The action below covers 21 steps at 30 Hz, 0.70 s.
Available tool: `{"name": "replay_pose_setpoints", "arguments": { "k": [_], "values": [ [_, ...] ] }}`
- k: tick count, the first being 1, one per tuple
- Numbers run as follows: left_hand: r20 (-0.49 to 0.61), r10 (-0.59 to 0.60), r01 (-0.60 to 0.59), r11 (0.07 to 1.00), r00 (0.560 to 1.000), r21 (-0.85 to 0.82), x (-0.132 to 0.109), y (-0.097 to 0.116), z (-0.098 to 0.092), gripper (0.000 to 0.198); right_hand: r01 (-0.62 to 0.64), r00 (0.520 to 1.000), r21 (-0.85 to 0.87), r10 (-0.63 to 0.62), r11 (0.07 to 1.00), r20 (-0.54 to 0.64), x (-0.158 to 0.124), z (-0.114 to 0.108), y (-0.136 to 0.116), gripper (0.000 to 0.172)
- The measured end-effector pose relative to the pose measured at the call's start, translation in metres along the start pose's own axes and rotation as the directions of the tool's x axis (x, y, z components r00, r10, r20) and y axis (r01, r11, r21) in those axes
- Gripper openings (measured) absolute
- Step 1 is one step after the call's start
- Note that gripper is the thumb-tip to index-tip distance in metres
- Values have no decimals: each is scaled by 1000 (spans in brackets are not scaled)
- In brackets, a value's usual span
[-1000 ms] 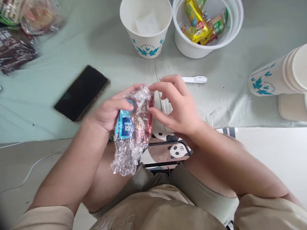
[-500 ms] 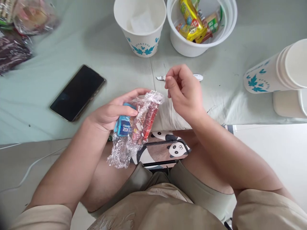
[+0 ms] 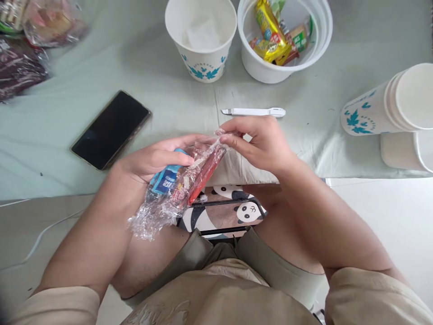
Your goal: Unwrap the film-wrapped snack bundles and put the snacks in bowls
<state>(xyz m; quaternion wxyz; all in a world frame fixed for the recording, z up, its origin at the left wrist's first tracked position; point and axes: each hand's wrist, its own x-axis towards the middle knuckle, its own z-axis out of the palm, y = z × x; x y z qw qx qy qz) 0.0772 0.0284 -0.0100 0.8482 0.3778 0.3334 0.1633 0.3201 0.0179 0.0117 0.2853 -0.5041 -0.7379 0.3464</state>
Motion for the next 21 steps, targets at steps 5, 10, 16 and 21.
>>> {"name": "replay_pose_setpoints", "arguments": {
  "k": [5,10,16,21],
  "values": [
    [-49,-73,77,993,996,85,-8,7,-5,47,87,995,-131,-80,988,57,-1,-11,-1,15],
    [34,-143,140,988,989,64,-16,9,-12,44,77,992,-84,-68,993,105,-5,-16,-3,10],
    [-80,-62,66,997,995,48,-16,8,-9,51,118,917,-239,-198,964,-347,-10,-8,0,16],
    [-232,145,-128,988,962,88,1,1,-6,47,324,874,-509,-459,797,-162,-10,16,-1,29]
  ]
}}
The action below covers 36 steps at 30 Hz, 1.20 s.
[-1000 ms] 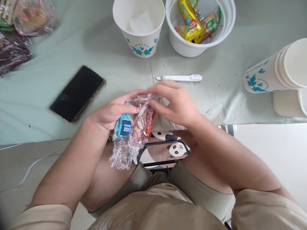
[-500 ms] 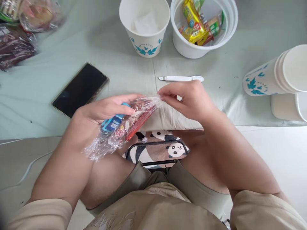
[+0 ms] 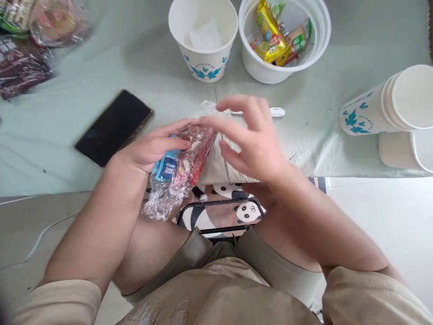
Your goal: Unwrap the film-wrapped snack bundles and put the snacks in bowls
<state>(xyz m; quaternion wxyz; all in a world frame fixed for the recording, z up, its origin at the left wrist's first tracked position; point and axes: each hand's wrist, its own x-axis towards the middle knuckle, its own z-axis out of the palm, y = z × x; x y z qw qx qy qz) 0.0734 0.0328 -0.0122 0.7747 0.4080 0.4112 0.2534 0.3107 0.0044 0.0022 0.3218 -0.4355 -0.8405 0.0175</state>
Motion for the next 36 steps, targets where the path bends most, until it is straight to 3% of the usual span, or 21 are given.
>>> {"name": "replay_pose_setpoints", "arguments": {
  "k": [3,6,9,12,16,19,21,23,24,27,29,32,36],
  "values": [
    [17,-15,15,1000,1000,-16,3,0,2,48,-15,995,-159,31,987,98,0,9,-4,19],
    [-40,-13,10,997,999,-82,3,3,3,51,-81,986,-207,109,975,126,1,7,0,16],
    [-126,42,-61,987,991,-151,3,6,2,48,-149,985,-166,161,975,64,1,3,7,18],
    [-229,71,-117,974,971,-193,7,7,0,28,-214,977,-75,211,974,-42,1,5,17,16],
    [-327,144,-195,972,934,-129,17,-1,-7,19,-376,920,18,376,926,-109,1,16,37,8],
    [-384,341,-319,940,858,122,25,-11,-15,29,-466,883,-3,464,885,-70,0,18,48,14],
    [-411,546,-404,830,730,385,26,-15,-17,32,-424,904,-56,419,904,-84,0,15,47,23],
    [-319,715,-425,651,622,629,24,-16,-15,33,-308,950,-86,301,948,-81,0,11,36,33],
    [-228,755,-422,559,615,714,21,-16,-13,33,-235,972,-87,232,968,-43,0,11,29,38],
    [77,715,-444,342,695,828,15,-16,-5,34,-49,986,-65,59,997,158,-2,15,6,40],
    [185,664,-457,261,725,851,13,-19,-3,36,-7,968,-69,24,998,251,-4,19,0,36],
    [229,632,-440,199,741,876,15,-24,-5,32,-9,944,-65,30,998,330,-5,15,6,32],
    [263,633,-444,142,728,885,17,-27,-8,20,53,909,-7,-45,999,414,-5,-2,23,28]
  ]
}}
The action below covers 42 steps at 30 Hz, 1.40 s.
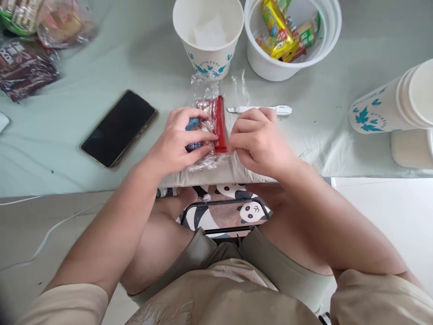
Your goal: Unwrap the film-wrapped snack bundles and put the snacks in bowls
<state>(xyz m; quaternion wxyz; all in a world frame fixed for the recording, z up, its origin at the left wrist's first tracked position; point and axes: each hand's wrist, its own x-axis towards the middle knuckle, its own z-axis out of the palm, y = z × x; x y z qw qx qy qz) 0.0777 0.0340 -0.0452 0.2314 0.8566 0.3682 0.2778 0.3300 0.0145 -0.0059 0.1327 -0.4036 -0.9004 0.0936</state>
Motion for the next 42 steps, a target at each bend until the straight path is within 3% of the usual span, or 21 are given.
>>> {"name": "replay_pose_setpoints", "arguments": {
  "k": [8,12,15,19,22,26,28,30,32,34,36,39,42],
  "values": [
    [-5,-1,1,1000,1000,-14,1,3,-8,22,21,995,37,-24,999,94,-3,-2,2,30],
    [9,86,-86,996,996,-35,-1,8,-2,31,48,994,63,-54,997,97,-2,-1,-5,32],
    [44,75,-72,996,996,-56,0,11,2,24,63,994,78,-69,995,82,-4,-2,-3,30],
    [35,-12,16,994,999,-112,3,17,-1,22,-11,999,61,8,998,54,-9,-5,4,30],
    [-31,-125,116,973,992,-200,4,21,-6,22,-47,997,51,44,998,66,-12,-6,9,28],
    [-200,-282,220,933,938,-285,3,17,-15,24,-27,997,64,23,998,76,-13,-5,11,26],
    [-240,-307,240,932,921,-270,3,15,-17,25,-5,998,75,0,997,63,-12,-5,9,28],
    [-194,-231,187,957,953,-220,1,14,-18,24,7,999,79,-11,997,47,-10,-6,5,28],
    [-107,-60,41,983,992,-179,-1,15,-17,27,25,999,94,-29,995,37,-9,-6,-1,24],
    [-69,103,-113,982,992,-151,-4,17,-13,31,55,998,108,-58,993,27,-8,-5,-11,26],
    [-89,184,-194,974,979,-119,-5,18,-9,27,78,997,89,-79,993,2,-7,0,-20,31],
    [-83,157,-165,981,984,-103,-6,15,-7,15,75,996,43,-73,996,-46,-6,6,-28,21],
    [-9,6,-8,985,1000,-171,-4,11,-10,9,55,997,72,-51,996,-56,-4,5,-28,26]
  ]
}}
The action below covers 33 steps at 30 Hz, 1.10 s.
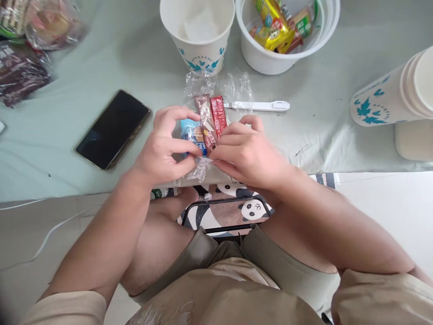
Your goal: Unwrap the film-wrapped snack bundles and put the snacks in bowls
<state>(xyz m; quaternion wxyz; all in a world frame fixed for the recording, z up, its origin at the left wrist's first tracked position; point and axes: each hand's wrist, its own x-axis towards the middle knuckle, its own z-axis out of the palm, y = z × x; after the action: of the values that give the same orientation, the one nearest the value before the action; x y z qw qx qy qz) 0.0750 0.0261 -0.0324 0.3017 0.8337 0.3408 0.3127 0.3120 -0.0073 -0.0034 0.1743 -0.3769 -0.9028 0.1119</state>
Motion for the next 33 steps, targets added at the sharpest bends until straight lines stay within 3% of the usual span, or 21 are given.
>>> {"name": "replay_pose_setpoints", "arguments": {
  "k": [2,5,8,12,14,18,23,27,29,31,33],
  "values": [
    [6,-77,77,996,997,-44,2,0,-2,11,-20,1000,27,21,999,-8,0,-4,2,26],
    [-33,-97,95,993,995,-62,3,1,-3,12,-72,995,47,75,996,-61,-2,-7,3,26],
    [-102,-80,75,996,992,-45,2,1,-3,12,-108,973,70,120,992,-197,-3,-6,1,21],
    [-166,-115,113,993,979,-24,0,-2,-6,12,-59,912,88,90,994,-400,-2,-5,2,18],
    [-226,-129,115,991,966,-74,-1,-3,-7,10,-80,934,41,89,996,-345,-2,-7,6,21],
    [-372,-214,147,969,903,-199,-1,-7,-10,13,-83,993,0,83,997,-84,-4,-14,15,27],
    [-496,-292,113,927,818,-358,-3,-27,-18,21,-46,999,42,45,998,9,-5,-20,14,27],
    [-435,-439,181,837,786,-517,-8,-43,-27,30,76,997,110,-77,991,7,-3,-22,14,26],
    [-407,-557,248,761,724,-600,-9,-45,-31,35,164,985,152,-169,975,17,-2,-23,17,23],
    [-386,-661,303,683,644,-664,-9,-44,-34,39,205,968,191,-228,960,105,0,-25,20,27],
    [-329,-711,343,624,622,-702,-7,-42,-37,42,217,943,226,-264,950,205,1,-27,21,34]
  ]
}}
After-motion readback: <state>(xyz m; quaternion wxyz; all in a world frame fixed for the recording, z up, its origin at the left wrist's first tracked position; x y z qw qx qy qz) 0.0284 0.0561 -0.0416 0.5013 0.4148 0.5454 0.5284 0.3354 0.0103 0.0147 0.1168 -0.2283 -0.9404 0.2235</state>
